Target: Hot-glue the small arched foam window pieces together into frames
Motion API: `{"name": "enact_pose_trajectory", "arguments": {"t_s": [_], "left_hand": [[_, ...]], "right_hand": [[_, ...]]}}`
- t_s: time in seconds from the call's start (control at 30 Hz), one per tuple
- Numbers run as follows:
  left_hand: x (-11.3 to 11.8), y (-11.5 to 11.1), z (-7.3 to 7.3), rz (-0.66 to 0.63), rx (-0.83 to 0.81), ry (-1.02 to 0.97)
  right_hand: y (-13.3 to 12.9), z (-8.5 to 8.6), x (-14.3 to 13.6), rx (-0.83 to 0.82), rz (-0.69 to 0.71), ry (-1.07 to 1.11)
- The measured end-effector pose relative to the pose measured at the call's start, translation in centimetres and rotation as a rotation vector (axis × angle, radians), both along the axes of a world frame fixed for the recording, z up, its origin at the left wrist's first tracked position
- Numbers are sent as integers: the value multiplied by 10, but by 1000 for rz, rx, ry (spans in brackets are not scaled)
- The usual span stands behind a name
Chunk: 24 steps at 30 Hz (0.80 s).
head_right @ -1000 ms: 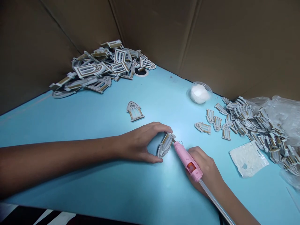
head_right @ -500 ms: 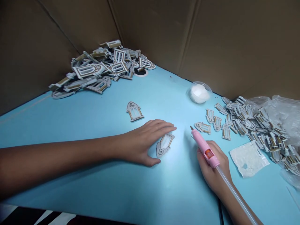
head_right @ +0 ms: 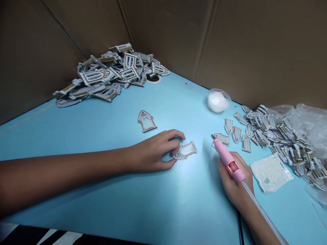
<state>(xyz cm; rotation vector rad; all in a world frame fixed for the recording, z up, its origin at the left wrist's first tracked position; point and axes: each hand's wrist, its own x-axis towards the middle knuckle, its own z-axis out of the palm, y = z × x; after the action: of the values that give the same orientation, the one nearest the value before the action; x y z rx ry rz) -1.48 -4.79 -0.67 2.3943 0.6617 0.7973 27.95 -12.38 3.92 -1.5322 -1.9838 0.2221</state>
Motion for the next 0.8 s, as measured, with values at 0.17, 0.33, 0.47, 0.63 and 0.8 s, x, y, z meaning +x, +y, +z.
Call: {"name": "enact_pose_trajectory", "arguments": {"t_s": [0.17, 0.33, 0.47, 0.63, 0.8], "left_hand": [[1, -1, 4, 15, 131, 109], [0, 0, 11, 190, 193, 300], [-4, 12, 11, 463, 190, 403], [-2, 5, 8, 362, 190, 435], [5, -20, 9, -7, 233, 246]], "right_hand": [[0, -1, 0, 17, -7, 5], [1, -2, 0, 26, -5, 0], [2, -4, 0, 15, -11, 24], [2, -5, 0, -3, -6, 27], [2, -6, 1, -15, 5, 12]]}}
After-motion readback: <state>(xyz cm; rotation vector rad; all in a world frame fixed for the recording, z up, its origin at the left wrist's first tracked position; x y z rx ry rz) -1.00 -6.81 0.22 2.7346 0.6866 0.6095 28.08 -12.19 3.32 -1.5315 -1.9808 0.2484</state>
